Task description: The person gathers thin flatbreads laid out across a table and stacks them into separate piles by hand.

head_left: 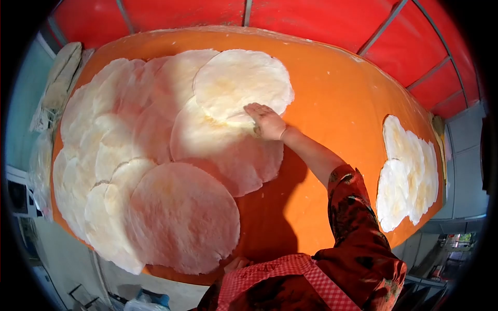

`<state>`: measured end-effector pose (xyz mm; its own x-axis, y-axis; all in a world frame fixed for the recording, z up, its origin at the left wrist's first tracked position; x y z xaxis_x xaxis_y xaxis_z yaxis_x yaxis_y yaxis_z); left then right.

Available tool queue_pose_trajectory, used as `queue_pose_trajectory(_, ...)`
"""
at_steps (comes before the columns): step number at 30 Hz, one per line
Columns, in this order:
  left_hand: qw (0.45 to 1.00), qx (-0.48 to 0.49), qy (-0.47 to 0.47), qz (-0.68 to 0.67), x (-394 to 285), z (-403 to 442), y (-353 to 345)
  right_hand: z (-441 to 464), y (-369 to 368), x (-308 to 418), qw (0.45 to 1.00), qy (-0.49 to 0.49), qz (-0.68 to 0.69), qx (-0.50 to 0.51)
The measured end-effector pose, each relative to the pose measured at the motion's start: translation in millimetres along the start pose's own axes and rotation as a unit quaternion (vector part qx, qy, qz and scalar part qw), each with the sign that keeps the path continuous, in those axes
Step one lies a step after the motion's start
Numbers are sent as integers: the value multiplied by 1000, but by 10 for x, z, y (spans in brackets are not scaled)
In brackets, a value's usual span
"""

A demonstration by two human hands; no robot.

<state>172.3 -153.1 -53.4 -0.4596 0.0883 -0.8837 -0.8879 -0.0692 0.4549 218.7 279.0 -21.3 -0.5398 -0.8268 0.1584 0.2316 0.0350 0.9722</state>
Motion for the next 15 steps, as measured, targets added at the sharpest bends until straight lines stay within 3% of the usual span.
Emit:
queue_pose_trajectory(3, 1000, 5, -20, 20, 50, 187, -17, 41, -104, 64, 998, 18, -33, -54)
queue_pose_trajectory(5, 998, 3, -40, 48, 98, 324, -44, 46, -242, -112, 988, -27, -10, -154)
queue_pose_trajectory(8, 995, 4, -60, 80, 129, 466, -91, 3, -27, -92, 973, -95, -105, -181)
queue_pose_trajectory(11, 992, 8, -75, 100, 125, 551, -132, 97, 370, -468, 951, -186, 66, -238)
queue_pose_trajectory(13, 991, 8, -79, 107, 100, 579, -153, -55, 1033, -823, 905, -200, 65, -371)
queue_pose_trajectory(15, 990, 9, -83, 115, 87, 594, -168, -307, 1247, -1735, 845, -298, 216, -389)
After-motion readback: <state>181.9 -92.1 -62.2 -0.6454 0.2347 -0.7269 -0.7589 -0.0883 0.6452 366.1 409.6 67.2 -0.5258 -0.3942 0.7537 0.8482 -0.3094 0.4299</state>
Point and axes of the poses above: each hand's wrist, its own z-axis towards the middle knuckle, its own y-axis out of the back of the hand, x = y × z, the point moved 10 cm from there along z, towards the middle knuckle, and after that the axes turned 4 degrees about -z, right-handed, at the moved point
